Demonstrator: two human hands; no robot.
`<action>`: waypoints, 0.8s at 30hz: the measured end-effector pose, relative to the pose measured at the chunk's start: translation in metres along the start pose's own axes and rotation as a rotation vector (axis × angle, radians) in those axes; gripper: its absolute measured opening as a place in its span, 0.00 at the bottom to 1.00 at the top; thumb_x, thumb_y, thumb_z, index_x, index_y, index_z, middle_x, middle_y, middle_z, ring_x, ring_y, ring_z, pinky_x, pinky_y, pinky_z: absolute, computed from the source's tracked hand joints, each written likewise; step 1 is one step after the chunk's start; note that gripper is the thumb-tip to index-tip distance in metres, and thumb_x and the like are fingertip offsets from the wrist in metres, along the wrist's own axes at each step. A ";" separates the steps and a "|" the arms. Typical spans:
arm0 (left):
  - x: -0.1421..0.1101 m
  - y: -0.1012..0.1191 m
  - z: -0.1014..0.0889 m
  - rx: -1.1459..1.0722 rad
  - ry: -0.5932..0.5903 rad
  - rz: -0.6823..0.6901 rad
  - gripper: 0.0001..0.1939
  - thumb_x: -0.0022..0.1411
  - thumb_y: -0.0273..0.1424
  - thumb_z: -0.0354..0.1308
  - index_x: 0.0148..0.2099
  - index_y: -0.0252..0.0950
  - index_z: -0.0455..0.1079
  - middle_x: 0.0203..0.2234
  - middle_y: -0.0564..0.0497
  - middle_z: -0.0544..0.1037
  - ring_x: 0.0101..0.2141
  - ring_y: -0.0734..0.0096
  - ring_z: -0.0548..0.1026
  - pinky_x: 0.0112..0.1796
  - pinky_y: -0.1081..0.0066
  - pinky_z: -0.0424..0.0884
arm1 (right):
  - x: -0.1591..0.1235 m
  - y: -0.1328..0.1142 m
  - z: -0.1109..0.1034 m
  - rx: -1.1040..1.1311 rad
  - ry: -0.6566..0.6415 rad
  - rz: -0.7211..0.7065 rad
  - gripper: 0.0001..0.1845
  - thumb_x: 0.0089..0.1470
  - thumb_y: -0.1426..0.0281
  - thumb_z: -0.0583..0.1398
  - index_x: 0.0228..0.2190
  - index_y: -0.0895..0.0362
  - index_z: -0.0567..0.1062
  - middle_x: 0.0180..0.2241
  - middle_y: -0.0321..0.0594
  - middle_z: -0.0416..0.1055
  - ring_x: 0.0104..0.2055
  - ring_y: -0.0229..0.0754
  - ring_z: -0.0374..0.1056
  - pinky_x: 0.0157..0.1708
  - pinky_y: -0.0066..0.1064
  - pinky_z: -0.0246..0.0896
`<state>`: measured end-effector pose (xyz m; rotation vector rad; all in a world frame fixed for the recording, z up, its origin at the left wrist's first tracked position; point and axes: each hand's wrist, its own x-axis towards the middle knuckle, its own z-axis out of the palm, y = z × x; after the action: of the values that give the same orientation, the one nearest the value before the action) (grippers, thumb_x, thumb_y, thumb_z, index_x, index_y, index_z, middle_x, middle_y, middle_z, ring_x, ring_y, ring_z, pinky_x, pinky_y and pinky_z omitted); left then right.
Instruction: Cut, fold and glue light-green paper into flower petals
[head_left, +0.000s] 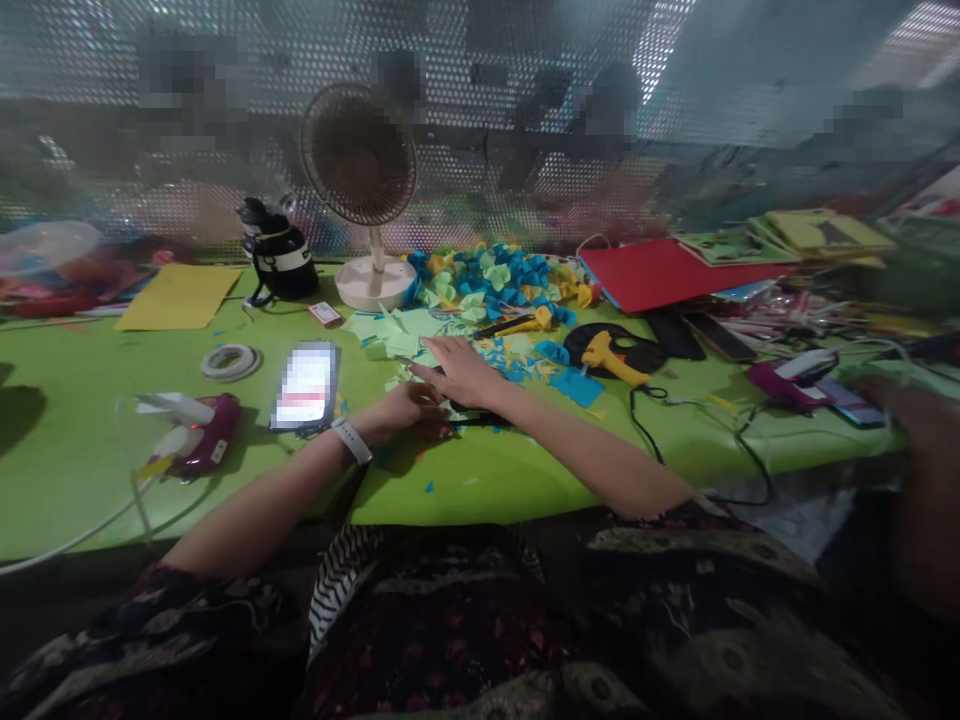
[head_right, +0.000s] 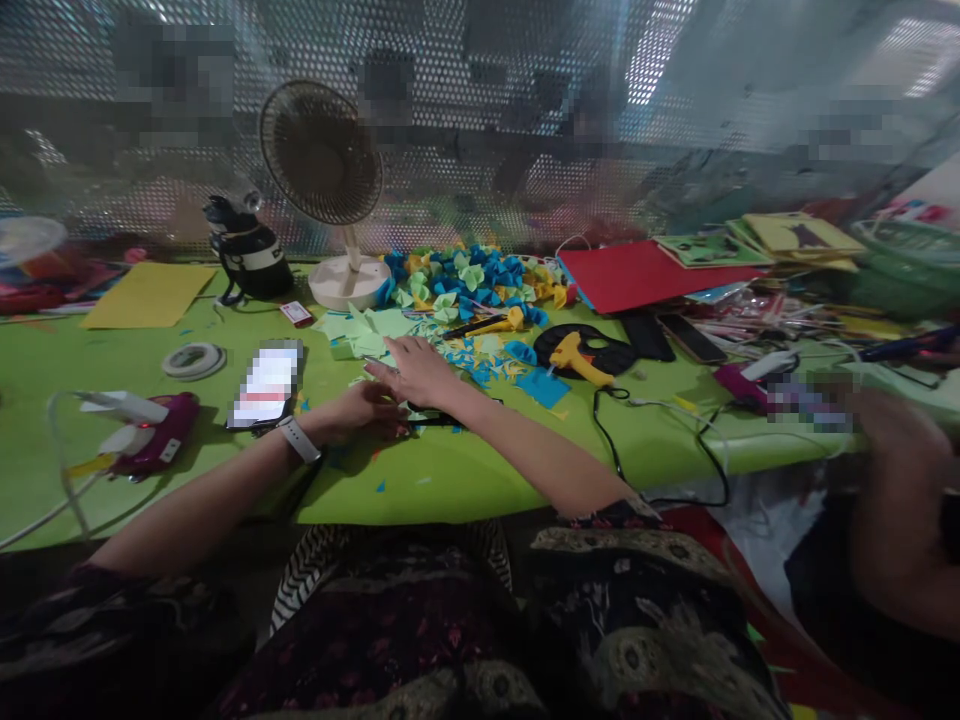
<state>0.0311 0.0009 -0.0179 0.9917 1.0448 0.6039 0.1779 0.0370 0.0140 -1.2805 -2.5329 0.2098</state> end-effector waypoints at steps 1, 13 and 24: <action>0.001 0.000 -0.001 0.013 0.002 -0.001 0.17 0.47 0.25 0.70 0.32 0.33 0.63 0.22 0.49 0.78 0.24 0.67 0.79 0.30 0.66 0.77 | 0.000 0.001 0.002 -0.008 -0.018 0.001 0.36 0.62 0.49 0.44 0.60 0.62 0.60 0.59 0.53 0.61 0.61 0.55 0.54 0.59 0.45 0.48; 0.007 -0.004 -0.004 0.035 -0.050 0.048 0.14 0.50 0.24 0.68 0.37 0.32 0.67 0.23 0.48 0.77 0.24 0.69 0.78 0.28 0.69 0.76 | 0.003 0.003 0.010 -0.010 -0.095 0.036 0.41 0.60 0.46 0.42 0.63 0.63 0.55 0.64 0.55 0.53 0.66 0.59 0.45 0.62 0.50 0.42; 0.003 0.002 -0.002 0.065 -0.044 0.058 0.10 0.50 0.22 0.67 0.34 0.30 0.69 0.22 0.48 0.77 0.23 0.69 0.77 0.28 0.68 0.76 | 0.004 0.001 0.008 -0.004 -0.138 0.053 0.41 0.61 0.46 0.41 0.63 0.63 0.54 0.64 0.55 0.52 0.66 0.58 0.44 0.63 0.49 0.41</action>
<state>0.0302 0.0045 -0.0178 1.0913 1.0043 0.5962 0.1739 0.0412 0.0070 -1.3807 -2.6157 0.3158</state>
